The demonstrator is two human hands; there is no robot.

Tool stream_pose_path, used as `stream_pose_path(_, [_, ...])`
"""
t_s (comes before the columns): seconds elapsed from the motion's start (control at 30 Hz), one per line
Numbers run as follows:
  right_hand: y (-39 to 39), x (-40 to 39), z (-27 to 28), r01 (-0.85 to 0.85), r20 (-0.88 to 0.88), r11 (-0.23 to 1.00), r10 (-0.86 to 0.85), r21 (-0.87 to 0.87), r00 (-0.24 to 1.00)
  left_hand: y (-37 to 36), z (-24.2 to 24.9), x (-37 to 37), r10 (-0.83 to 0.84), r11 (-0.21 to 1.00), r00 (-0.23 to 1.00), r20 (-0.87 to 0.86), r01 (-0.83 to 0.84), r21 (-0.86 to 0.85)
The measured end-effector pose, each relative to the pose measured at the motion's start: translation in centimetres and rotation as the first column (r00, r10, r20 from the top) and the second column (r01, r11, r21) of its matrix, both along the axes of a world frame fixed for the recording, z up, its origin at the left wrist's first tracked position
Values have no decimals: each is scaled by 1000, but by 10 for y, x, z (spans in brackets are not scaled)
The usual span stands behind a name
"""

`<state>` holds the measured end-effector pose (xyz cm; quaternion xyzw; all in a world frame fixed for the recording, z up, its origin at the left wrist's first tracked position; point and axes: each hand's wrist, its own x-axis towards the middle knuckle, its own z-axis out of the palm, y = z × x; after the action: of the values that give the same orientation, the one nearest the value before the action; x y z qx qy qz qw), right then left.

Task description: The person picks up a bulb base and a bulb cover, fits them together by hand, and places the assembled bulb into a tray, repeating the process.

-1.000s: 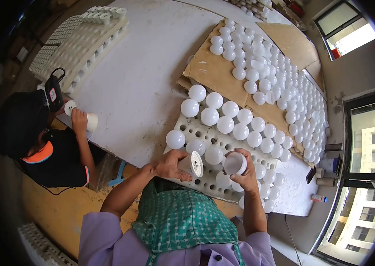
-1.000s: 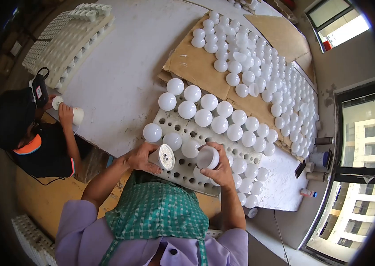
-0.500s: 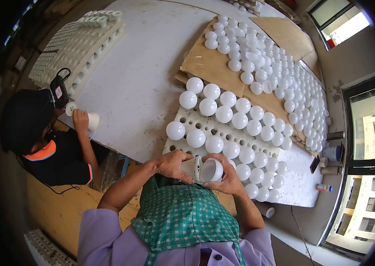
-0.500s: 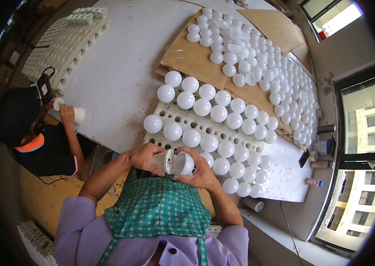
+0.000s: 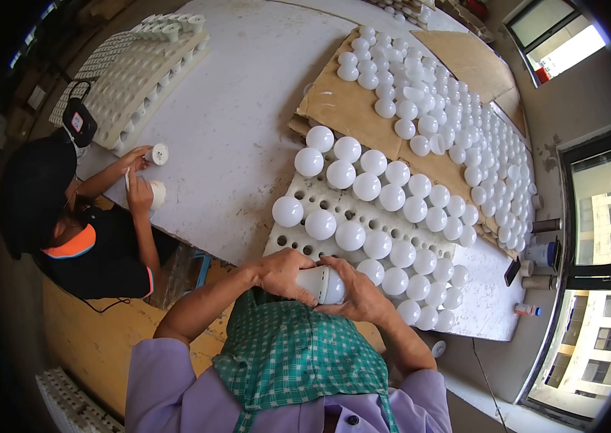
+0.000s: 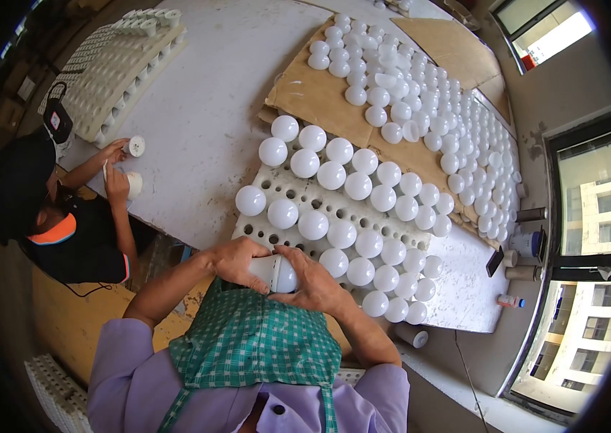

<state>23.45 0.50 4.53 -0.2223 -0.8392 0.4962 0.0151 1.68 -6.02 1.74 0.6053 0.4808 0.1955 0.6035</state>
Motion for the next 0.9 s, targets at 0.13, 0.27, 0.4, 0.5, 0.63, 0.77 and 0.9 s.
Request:
stream_pose_path(0.13, [-11, -9, -18, 117, -351, 972, -39, 204, 936, -1, -5, 5, 28, 998, 996, 83, -33, 54])
stream_pose_path(0.27, [-20, -10, -27, 238, -565, 956, -103, 170, 819, 8, 8, 5, -94, 995, 995, 27, 92, 41])
stream_pose_path(0.4, [-19, -9, -25, 273, -603, 952, -135, 142, 786, 10, 10, 8, -113, 991, 993, 35, 110, 75])
stream_pose_path(0.5, [-17, -8, -29, 290, -583, 949, -165, 128, 796, 13, 6, 10, -103, 992, 993, 57, 99, 72])
stream_pose_path(0.63, [-14, -9, -33, 297, -572, 950, -188, 101, 798, 19, 3, 9, -111, 993, 992, 62, 107, 57])
stream_pose_path(0.77, [-11, -12, -36, 306, -554, 944, -190, 123, 810, 22, -8, 8, -121, 985, 992, 32, 116, 126])
stream_pose_path(0.9, [0, -10, -34, 431, -403, 894, -441, -120, 802, 33, 3, -11, -60, 995, 997, -47, 63, 76])
